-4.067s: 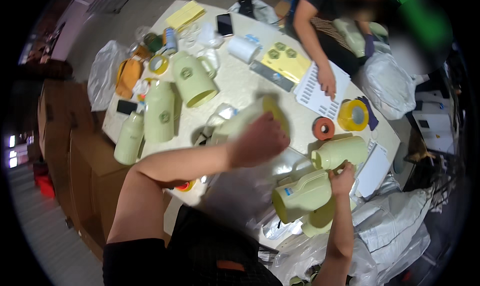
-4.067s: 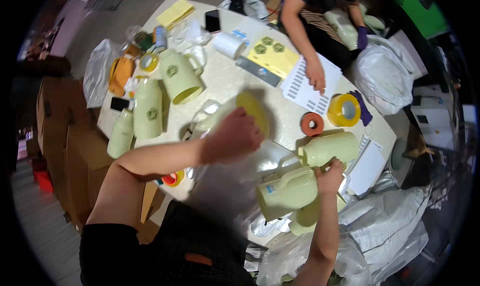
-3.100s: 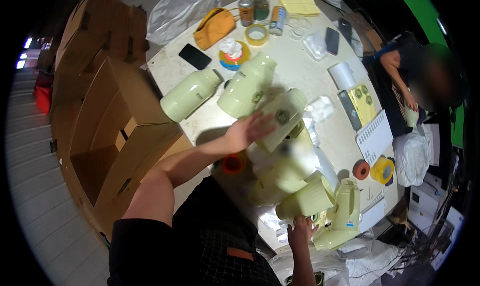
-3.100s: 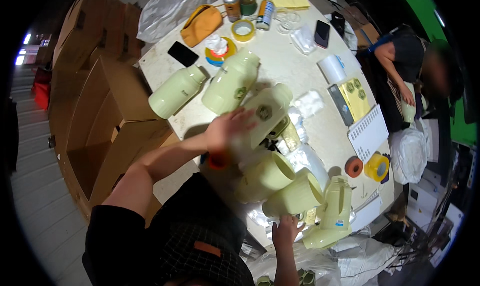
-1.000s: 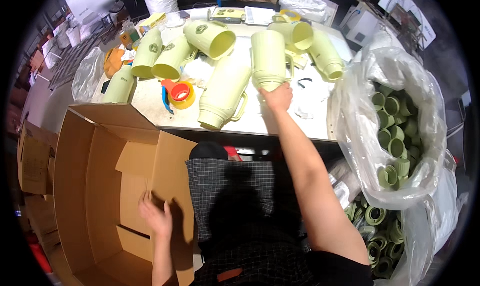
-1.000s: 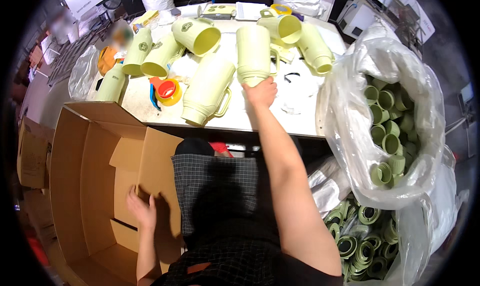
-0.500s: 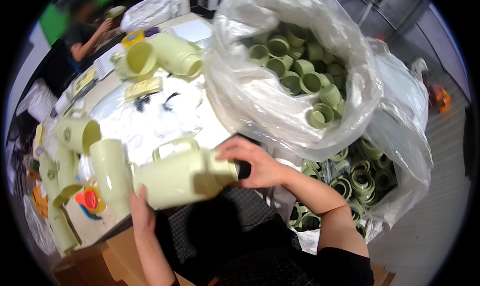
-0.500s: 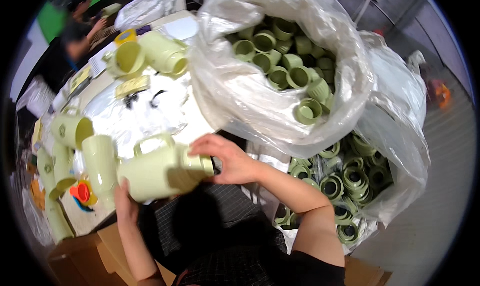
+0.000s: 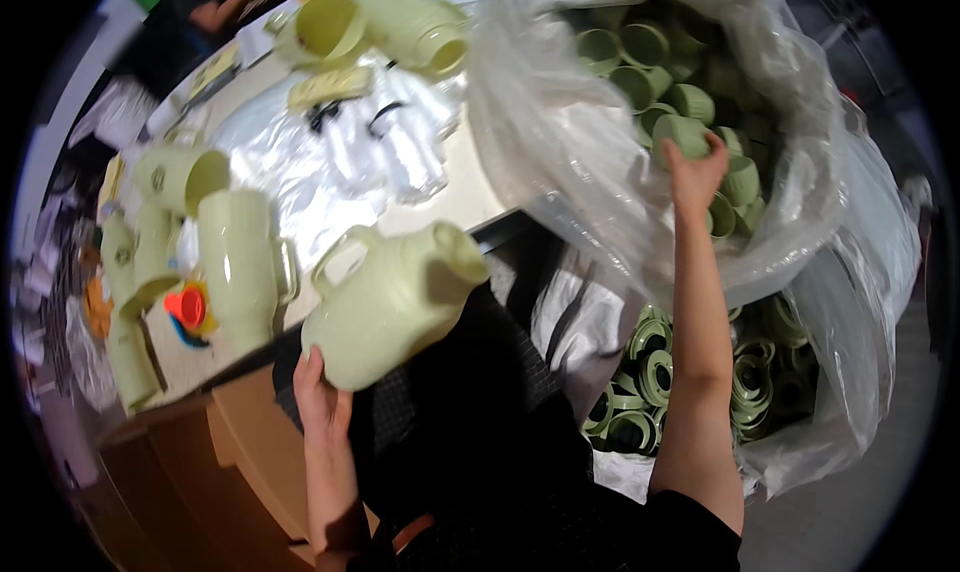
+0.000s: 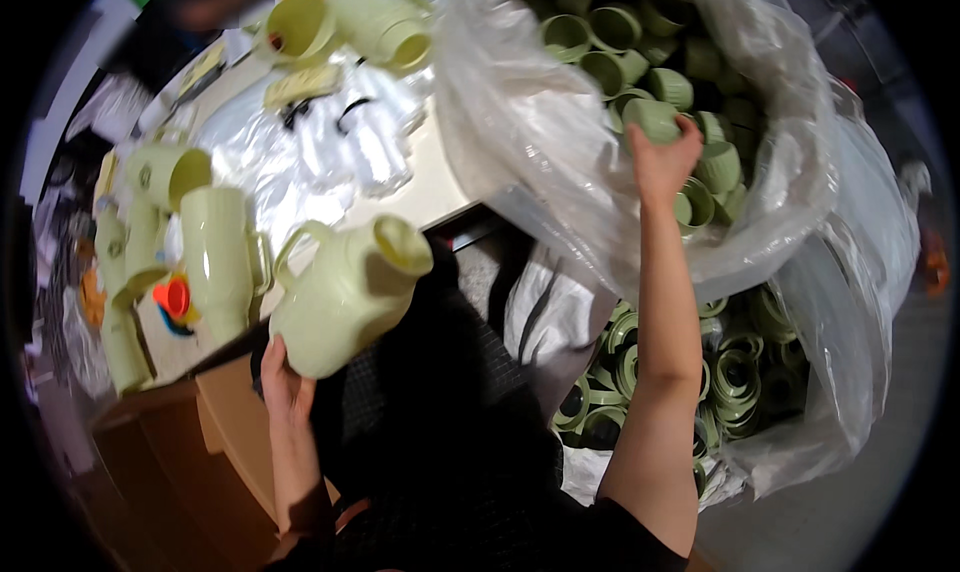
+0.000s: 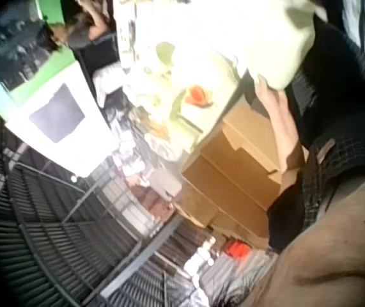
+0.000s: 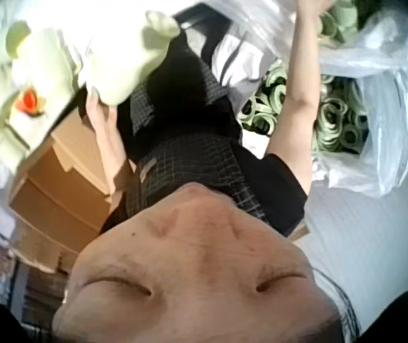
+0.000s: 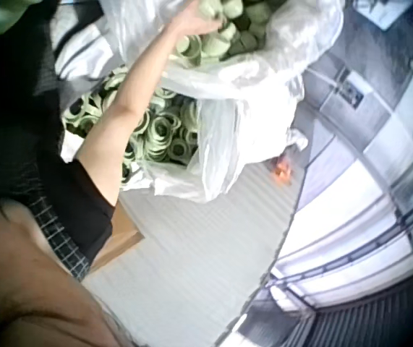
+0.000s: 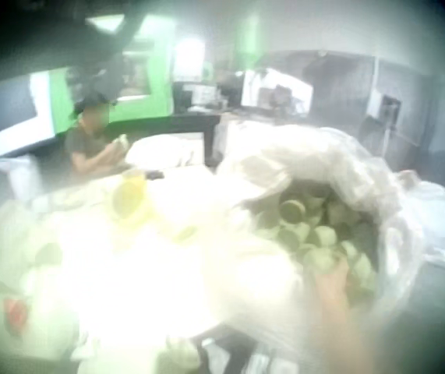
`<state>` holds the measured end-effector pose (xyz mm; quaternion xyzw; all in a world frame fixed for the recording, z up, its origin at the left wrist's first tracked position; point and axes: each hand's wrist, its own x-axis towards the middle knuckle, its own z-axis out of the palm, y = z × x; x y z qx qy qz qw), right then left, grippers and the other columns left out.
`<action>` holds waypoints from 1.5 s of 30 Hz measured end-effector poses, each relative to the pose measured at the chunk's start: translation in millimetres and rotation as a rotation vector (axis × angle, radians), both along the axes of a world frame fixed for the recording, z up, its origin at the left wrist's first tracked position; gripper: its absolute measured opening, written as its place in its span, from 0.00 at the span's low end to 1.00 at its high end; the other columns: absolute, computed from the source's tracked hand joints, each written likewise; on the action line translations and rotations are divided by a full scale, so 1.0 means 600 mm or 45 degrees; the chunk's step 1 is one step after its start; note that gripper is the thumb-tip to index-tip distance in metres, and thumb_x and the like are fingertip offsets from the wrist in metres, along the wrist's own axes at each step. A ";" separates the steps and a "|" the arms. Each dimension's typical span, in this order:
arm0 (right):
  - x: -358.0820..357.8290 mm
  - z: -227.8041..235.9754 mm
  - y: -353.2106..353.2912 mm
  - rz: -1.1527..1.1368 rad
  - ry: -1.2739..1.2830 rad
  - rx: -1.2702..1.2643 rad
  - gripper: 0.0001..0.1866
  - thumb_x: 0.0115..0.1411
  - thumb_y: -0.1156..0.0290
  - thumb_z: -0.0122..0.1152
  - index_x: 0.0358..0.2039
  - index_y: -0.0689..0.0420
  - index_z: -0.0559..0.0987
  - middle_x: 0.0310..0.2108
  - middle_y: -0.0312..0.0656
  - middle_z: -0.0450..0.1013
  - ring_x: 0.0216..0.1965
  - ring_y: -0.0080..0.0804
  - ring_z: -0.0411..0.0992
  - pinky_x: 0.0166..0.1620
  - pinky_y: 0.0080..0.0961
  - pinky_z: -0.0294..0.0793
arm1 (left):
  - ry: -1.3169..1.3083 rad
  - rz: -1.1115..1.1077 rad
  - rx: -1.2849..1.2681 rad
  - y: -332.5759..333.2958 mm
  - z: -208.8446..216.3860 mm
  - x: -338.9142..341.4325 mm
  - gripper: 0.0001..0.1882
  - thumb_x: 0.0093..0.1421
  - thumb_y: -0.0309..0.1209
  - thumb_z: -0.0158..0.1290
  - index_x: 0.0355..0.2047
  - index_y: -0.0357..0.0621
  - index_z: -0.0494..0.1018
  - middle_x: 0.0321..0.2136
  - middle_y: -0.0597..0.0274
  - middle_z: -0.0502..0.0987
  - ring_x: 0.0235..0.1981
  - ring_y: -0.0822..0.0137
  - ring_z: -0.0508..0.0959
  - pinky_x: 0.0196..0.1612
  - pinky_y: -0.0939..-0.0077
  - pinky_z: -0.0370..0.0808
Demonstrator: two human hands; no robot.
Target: The person picks up a light-colored plastic jug, places a cap on it, twists the cap to secure it, slides the jug into a clear plastic bag, and then places the bagged jug into a large cardboard box.
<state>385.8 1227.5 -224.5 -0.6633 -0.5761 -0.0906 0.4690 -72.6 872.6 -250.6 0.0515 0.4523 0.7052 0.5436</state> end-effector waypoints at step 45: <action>0.002 0.046 -0.449 0.917 0.164 -1.520 0.21 0.59 0.60 0.63 0.47 0.64 0.80 0.35 0.44 0.76 0.37 0.34 0.73 0.43 0.30 0.71 | 1.453 -0.484 -0.112 -0.163 0.039 0.092 0.26 0.69 0.42 0.47 0.58 0.33 0.65 0.57 0.43 0.72 0.57 0.52 0.74 0.59 0.63 0.69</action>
